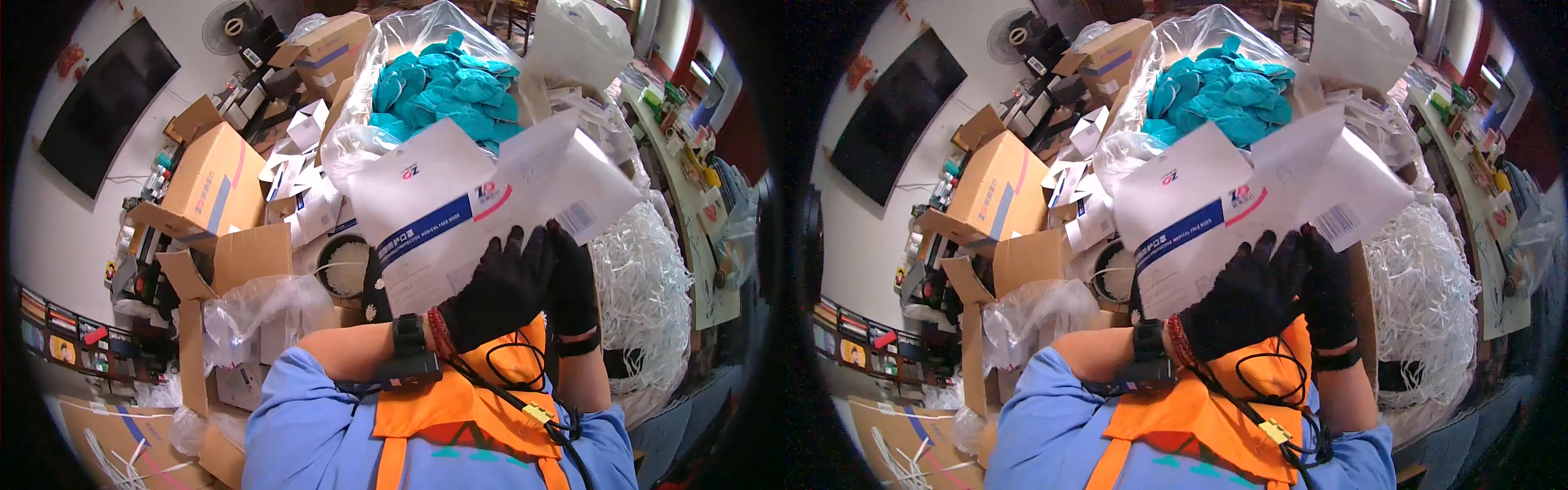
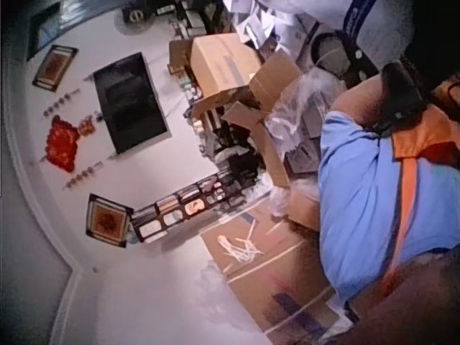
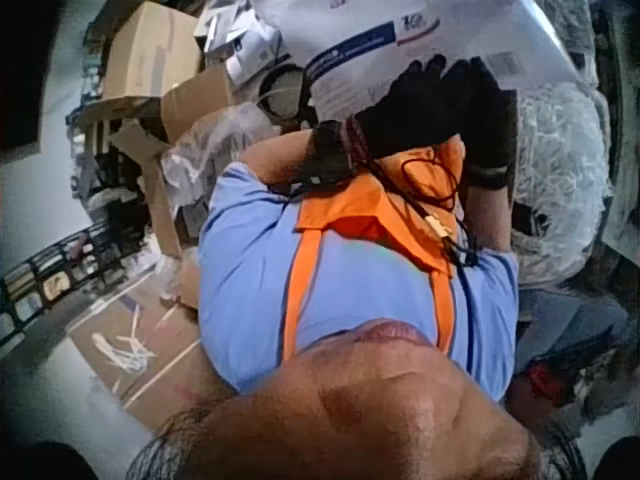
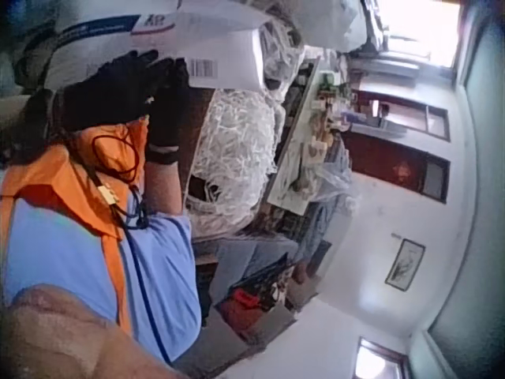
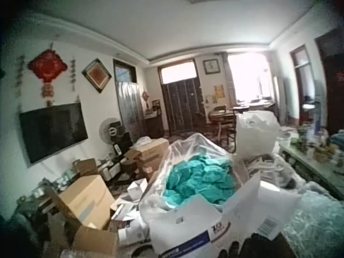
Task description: Sorting medical face masks and placing them into cardboard boxes and shipping envelopes.
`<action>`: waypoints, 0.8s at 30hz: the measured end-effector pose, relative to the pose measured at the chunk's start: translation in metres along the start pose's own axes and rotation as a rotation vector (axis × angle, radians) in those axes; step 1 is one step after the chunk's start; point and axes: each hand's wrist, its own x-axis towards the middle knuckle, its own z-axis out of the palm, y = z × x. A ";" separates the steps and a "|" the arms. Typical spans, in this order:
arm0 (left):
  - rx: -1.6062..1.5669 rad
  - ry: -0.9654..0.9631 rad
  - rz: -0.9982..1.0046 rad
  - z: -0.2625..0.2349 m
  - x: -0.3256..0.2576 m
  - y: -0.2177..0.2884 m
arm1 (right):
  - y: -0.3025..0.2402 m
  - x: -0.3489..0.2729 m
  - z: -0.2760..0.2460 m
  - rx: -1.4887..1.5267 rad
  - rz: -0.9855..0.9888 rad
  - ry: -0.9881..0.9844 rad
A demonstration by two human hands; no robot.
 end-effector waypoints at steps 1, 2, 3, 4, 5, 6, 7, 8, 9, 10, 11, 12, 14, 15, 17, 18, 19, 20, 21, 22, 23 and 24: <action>-0.022 0.020 -0.003 0.005 -0.005 -0.001 | 0.003 -0.006 -0.005 -0.312 -0.189 -0.067; 0.039 -0.009 -0.037 0.012 -0.013 -0.006 | 0.003 -0.007 -0.004 -0.017 -0.013 -0.029; 0.101 -0.037 -0.073 0.021 -0.022 -0.015 | -0.005 -0.007 0.006 0.290 0.143 0.060; 0.155 -0.073 -0.110 0.022 -0.030 -0.021 | -0.015 -0.008 0.007 0.243 0.138 0.095; 0.174 -0.118 -0.085 0.021 -0.038 -0.032 | -0.020 -0.009 0.006 0.196 0.133 0.129; 0.153 -0.139 -0.043 0.018 -0.042 -0.037 | -0.021 -0.012 0.005 0.150 0.126 0.164; 0.131 -0.160 -0.001 0.016 -0.047 -0.041 | -0.017 -0.013 0.002 0.111 0.085 0.168; 0.109 -0.182 0.040 0.014 -0.052 -0.044 | -0.013 -0.014 0.000 -0.020 0.073 0.117; 0.066 -0.224 0.118 0.007 -0.061 -0.044 | -0.010 -0.017 0.000 -0.151 0.061 0.053; 0.073 -0.268 0.146 0.006 -0.067 -0.041 | -0.007 -0.019 -0.001 -0.281 0.046 -0.014; 0.079 -0.313 0.172 0.006 -0.072 -0.036 | -0.002 -0.020 -0.003 -0.213 0.114 0.017; 0.087 -0.355 0.190 0.002 -0.079 -0.034 | 0.006 -0.025 -0.008 -0.290 0.103 0.002; 0.045 -0.365 0.072 -0.007 -0.089 -0.040 | 0.023 -0.031 -0.022 -0.439 0.055 -0.013; 0.022 -0.379 0.014 -0.011 -0.098 -0.043 | 0.021 -0.036 -0.016 -0.336 0.065 0.061; 0.032 -0.447 0.034 -0.011 -0.114 -0.055 | 0.007 -0.039 -0.013 -0.244 0.163 0.034; 0.057 -0.471 0.049 -0.013 -0.115 -0.055 | 0.003 -0.040 -0.016 -0.204 0.208 0.031; 0.068 -0.423 0.097 -0.018 -0.119 -0.059 | 0.011 -0.038 -0.022 -0.259 0.117 -0.018; 0.080 -0.374 0.144 -0.024 -0.126 -0.068 | 0.011 -0.037 -0.023 -0.371 0.090 0.022; 0.100 -0.325 0.189 -0.035 -0.126 -0.075 | 0.004 -0.034 -0.021 -0.480 0.058 0.057; 0.119 -0.345 0.135 -0.050 -0.118 -0.079 | -0.003 -0.031 -0.018 -0.589 0.024 0.103; 0.148 -0.221 0.115 -0.065 -0.109 -0.084 | -0.010 -0.024 -0.011 -0.505 -0.041 0.124; 0.180 -0.098 0.113 -0.082 -0.097 -0.093 | -0.018 -0.014 0.000 -0.411 -0.108 0.159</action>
